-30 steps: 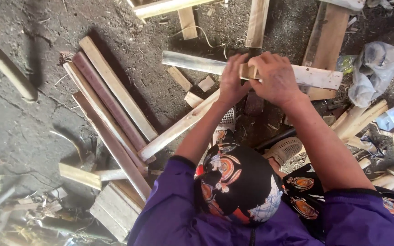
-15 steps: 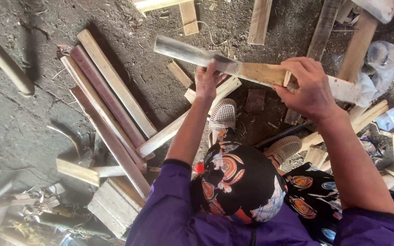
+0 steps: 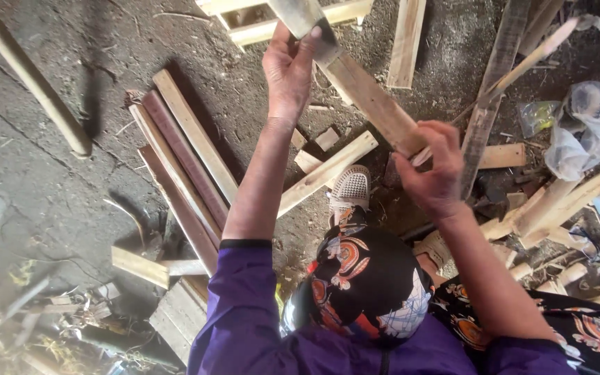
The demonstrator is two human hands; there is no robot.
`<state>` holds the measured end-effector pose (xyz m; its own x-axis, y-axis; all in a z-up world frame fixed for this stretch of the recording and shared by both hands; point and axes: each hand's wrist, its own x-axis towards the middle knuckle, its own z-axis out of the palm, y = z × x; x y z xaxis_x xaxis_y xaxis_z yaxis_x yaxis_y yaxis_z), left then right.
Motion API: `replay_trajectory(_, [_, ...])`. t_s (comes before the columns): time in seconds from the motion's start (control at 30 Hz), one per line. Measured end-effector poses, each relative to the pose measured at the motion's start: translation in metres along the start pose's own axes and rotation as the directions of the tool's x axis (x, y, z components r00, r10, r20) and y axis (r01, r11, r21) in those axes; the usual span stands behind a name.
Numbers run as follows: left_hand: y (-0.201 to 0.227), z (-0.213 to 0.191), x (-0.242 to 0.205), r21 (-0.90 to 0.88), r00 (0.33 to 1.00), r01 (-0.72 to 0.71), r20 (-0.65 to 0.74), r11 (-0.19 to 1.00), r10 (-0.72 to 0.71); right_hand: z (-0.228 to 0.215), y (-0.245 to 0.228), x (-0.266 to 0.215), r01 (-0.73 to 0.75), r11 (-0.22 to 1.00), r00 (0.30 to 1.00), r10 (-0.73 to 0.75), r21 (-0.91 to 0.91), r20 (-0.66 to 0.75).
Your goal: The person is hammering nails into wooden slats to assemble a furniture frame on a workshop floor.
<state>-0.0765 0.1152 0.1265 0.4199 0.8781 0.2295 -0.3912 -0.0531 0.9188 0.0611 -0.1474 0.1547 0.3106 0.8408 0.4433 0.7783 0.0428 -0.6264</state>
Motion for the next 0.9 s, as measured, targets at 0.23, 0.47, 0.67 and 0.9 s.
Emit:
replay_trajectory(0.23, [-0.023, -0.018, 0.026, 0.15, 0.996, -0.009, 0.085, 0.989, -0.004, 0.038, -0.027, -0.005, -0.131, 0.988, 0.99, 0.134, 0.077, -0.039])
replay_trajectory(0.47, [-0.014, -0.007, 0.052, 0.102, 0.985, -0.068, 0.166, 0.992, 0.051, 0.059, -0.023, -0.009, -0.127, 0.989, 0.99, 0.13, 0.07, -0.047])
replay_trajectory(0.67, [-0.013, -0.005, 0.071, 0.407, 0.978, -0.161, 0.189, 0.899, 0.09, 0.079, -0.022, -0.003, -0.156, 0.98, 0.987, 0.161, 0.125, -0.031])
replay_trajectory(0.9, [-0.04, -0.015, 0.071, 0.442, 0.959, -0.216, 0.263, 0.87, 0.105, 0.07, -0.016, -0.007, -0.126, 0.983, 0.992, 0.125, 0.132, 0.017])
